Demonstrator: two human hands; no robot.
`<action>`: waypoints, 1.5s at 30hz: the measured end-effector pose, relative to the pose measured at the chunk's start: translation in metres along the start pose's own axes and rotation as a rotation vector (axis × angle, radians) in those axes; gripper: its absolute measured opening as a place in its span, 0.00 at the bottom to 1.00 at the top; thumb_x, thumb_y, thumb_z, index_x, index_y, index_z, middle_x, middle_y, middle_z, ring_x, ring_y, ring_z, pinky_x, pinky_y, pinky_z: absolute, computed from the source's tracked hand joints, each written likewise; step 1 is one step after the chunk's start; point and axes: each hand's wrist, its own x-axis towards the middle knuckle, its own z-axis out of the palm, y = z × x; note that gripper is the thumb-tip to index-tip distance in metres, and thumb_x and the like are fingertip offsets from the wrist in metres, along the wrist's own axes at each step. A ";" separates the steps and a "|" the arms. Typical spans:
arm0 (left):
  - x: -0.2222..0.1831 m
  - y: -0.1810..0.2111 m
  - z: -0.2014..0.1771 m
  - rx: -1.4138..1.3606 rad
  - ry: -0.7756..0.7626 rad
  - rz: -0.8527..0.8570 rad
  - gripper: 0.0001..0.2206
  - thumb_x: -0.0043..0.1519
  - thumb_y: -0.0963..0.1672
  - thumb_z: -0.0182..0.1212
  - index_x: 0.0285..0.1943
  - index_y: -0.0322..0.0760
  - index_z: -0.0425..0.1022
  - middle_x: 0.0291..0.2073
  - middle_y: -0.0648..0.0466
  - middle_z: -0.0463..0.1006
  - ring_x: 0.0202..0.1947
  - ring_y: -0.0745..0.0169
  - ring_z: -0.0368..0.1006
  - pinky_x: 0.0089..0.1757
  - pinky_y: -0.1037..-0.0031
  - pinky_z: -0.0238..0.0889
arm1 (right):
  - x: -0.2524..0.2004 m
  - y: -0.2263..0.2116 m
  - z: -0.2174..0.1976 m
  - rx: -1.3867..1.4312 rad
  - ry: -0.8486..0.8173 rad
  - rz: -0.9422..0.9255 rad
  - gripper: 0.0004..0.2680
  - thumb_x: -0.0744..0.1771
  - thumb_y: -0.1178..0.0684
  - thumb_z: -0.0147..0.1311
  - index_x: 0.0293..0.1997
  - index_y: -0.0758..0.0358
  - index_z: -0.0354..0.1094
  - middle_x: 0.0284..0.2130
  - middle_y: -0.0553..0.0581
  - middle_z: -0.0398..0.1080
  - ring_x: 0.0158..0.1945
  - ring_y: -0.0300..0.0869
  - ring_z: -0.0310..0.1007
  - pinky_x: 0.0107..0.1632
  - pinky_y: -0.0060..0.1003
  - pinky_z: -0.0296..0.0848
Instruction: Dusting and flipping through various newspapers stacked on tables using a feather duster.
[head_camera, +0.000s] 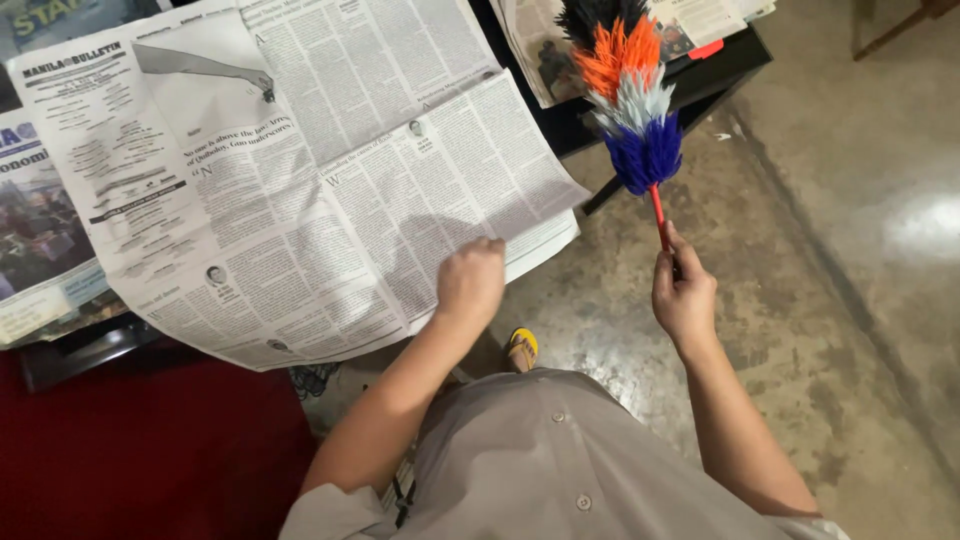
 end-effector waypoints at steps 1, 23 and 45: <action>0.001 -0.009 -0.002 0.005 0.002 -0.003 0.06 0.59 0.43 0.59 0.36 0.41 0.82 0.22 0.54 0.76 0.22 0.53 0.79 0.25 0.63 0.71 | 0.002 0.003 0.001 0.005 -0.001 -0.003 0.16 0.69 0.63 0.52 0.63 0.54 0.74 0.37 0.74 0.76 0.45 0.65 0.76 0.41 0.55 0.76; -0.044 -0.080 -0.083 -0.633 0.947 -0.685 0.10 0.70 0.41 0.58 0.34 0.31 0.72 0.23 0.43 0.71 0.27 0.53 0.68 0.37 0.70 0.61 | -0.014 -0.061 0.049 0.240 -0.305 -0.021 0.11 0.67 0.68 0.50 0.55 0.68 0.71 0.55 0.69 0.72 0.56 0.63 0.71 0.54 0.53 0.73; -0.299 -0.324 -0.083 -1.976 0.364 -0.937 0.37 0.63 0.57 0.44 0.78 0.33 0.56 0.70 0.42 0.66 0.65 0.46 0.66 0.60 0.52 0.60 | -0.021 -0.094 0.125 -0.040 -0.392 0.216 0.17 0.68 0.60 0.49 0.66 0.54 0.69 0.46 0.76 0.74 0.50 0.66 0.74 0.50 0.55 0.76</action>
